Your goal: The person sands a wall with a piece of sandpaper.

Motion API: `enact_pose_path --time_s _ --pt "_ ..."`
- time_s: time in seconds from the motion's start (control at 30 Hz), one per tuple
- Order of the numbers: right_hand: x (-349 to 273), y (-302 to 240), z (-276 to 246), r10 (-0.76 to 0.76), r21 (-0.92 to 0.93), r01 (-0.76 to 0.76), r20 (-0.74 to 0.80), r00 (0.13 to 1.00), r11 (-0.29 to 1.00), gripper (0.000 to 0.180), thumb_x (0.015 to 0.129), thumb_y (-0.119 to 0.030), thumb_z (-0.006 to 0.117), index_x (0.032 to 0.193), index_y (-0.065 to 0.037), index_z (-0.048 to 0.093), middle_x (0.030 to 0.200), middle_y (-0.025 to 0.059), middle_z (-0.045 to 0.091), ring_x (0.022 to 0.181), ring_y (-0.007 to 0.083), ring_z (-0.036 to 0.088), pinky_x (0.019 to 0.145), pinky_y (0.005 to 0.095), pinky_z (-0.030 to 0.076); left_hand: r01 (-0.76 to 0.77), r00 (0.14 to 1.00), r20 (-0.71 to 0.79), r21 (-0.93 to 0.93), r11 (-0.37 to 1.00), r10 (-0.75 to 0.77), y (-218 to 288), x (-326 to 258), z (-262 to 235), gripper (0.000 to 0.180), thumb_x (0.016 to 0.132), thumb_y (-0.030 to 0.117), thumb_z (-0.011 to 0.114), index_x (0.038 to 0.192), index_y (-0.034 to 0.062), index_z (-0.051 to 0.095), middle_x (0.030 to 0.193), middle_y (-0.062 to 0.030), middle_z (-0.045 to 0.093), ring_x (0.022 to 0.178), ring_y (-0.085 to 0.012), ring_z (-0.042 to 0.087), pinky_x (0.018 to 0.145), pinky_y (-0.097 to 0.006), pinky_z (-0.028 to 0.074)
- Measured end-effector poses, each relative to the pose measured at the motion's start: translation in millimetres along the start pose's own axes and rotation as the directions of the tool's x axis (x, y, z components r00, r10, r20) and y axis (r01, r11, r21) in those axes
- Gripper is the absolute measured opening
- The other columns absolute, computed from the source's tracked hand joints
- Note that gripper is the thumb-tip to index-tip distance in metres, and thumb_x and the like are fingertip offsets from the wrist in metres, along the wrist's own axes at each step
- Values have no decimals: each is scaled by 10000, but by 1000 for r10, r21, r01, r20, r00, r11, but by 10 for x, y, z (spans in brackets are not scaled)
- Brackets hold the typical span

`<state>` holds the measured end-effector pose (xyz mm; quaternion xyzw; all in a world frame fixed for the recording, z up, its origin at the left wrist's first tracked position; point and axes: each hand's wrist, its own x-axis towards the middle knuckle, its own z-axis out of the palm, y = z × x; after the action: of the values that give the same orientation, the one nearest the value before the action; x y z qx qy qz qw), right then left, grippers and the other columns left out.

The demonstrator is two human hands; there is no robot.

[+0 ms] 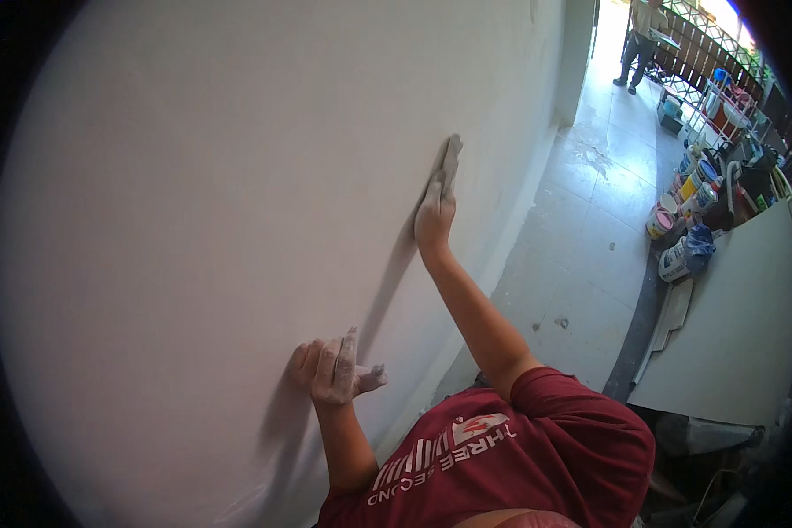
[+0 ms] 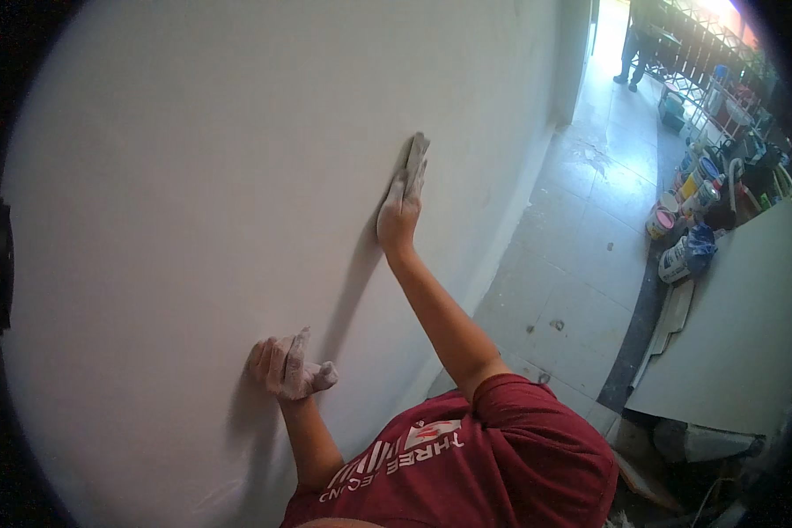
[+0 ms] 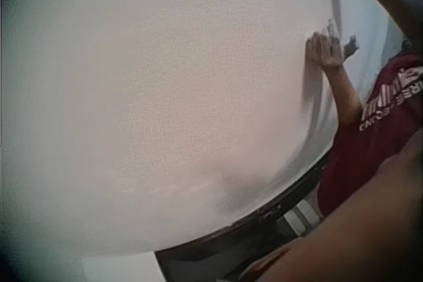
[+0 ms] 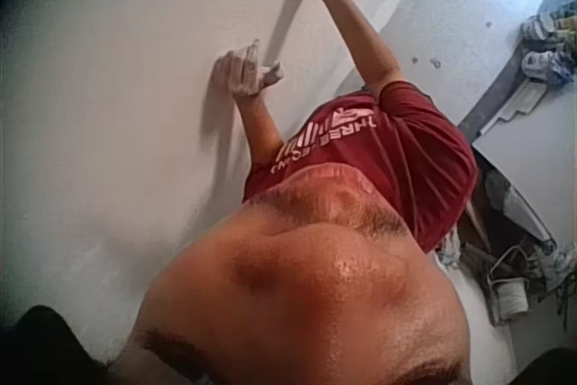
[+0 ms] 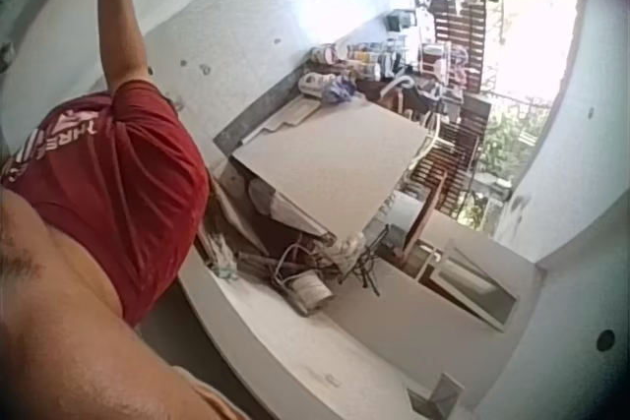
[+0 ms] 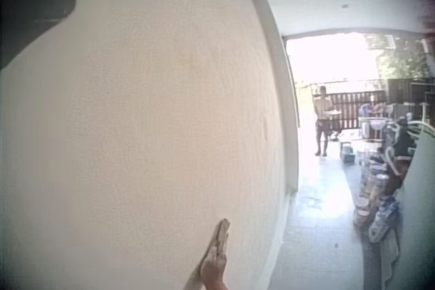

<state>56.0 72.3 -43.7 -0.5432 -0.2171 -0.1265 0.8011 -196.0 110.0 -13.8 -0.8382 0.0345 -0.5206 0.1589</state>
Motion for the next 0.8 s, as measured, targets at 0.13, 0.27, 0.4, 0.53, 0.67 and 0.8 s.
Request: enact_pose_path --time_s 0.13,0.27,0.4,0.53,0.67,0.8 --pt "-142 107 -54 -82 -119 95 116 990 988 622 991 -8 336 1606 0 243 1705 151 171 1585 327 59 1273 437 19 11 1000 -2 30 999 -11 -9 4 1 496 995 403 464 820 15 718 654 -63 607 517 -208 573 527 -345 450" --pt "44 452 -45 -112 -96 117 52 992 988 643 968 14 327 1607 -11 257 1707 153 166 1583 360 64 1269 476 6 8 999 -32 46 999 -7 -27 35 40 460 1001 355 493 771 24 714 637 -58 594 485 -199 558 493 -324 388" --pt "-51 690 -124 -94 -83 98 43 995 992 625 989 -10 327 1610 -20 260 1703 166 169 1581 370 83 1266 500 21 20 1000 3 91 996 -20 -37 47 39 391 955 229 462 727 9 692 624 -74 611 491 -215 562 528 -344 456" --pt "-471 746 -314 -153 -208 184 157 976 961 621 995 -39 347 1610 -19 262 1702 169 174 1579 382 90 1255 535 20 22 1000 -7 151 988 -22 -26 24 37 360 937 181 463 719 0 685 616 -81 609 489 -218 561 523 -343 456" --pt "-442 893 -322 -43 -236 78 147 988 969 636 973 -49 386 1601 -15 291 1688 186 215 1576 389 108 1237 587 -13 23 999 -26 228 973 -18 -5 9 29 364 941 180 461 712 -2 678 613 -80 609 496 -225 570 514 -347 455" --pt "-274 1049 -456 -83 -297 167 276 958 940 598 1002 -95 375 1586 15 305 1686 192 214 1582 365 102 1234 580 -47 50 999 -1 279 959 -51 14 15 14 380 951 204 453 700 3 655 605 -86 612 508 -243 580 510 -357 462"
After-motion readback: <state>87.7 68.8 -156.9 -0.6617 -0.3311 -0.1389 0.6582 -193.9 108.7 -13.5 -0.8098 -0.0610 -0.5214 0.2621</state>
